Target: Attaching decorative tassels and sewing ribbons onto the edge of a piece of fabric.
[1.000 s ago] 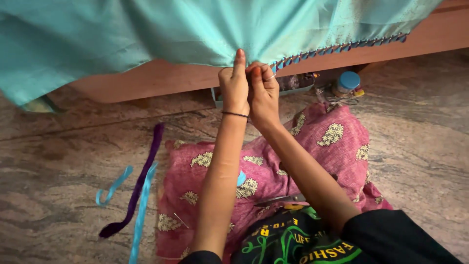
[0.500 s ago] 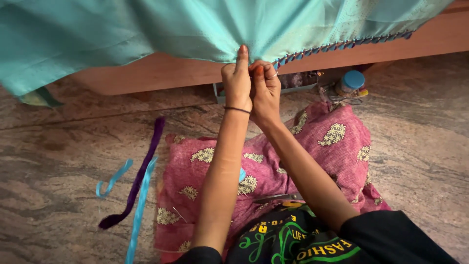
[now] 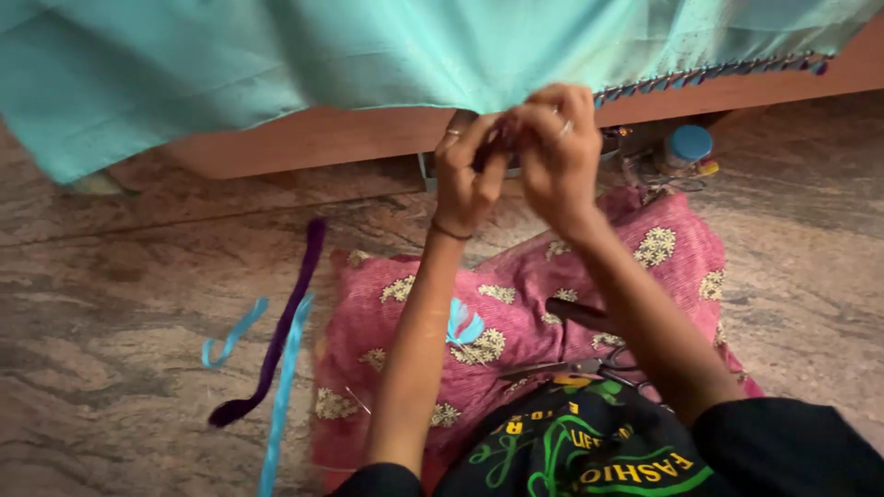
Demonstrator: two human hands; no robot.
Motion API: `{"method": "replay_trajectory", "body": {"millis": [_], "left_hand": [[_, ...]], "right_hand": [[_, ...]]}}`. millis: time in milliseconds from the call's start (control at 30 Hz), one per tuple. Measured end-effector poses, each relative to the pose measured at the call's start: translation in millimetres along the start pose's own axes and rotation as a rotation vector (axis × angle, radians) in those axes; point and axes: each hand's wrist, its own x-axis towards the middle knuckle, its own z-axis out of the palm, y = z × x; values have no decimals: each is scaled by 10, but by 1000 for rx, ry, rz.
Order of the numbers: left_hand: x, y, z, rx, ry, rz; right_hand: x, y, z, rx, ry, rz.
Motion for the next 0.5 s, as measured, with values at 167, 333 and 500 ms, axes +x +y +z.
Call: {"method": "replay_trajectory", "body": {"millis": [167, 333, 500], "left_hand": [[10, -352, 69, -575, -64, -294], [-58, -633, 176, -597, 47, -359], [-10, -453, 98, -555, 75, -352]], "right_hand": [[307, 186, -30, 648, -342, 333], [558, 135, -81, 692, -469, 376], [793, 163, -114, 884, -523, 601]]}}
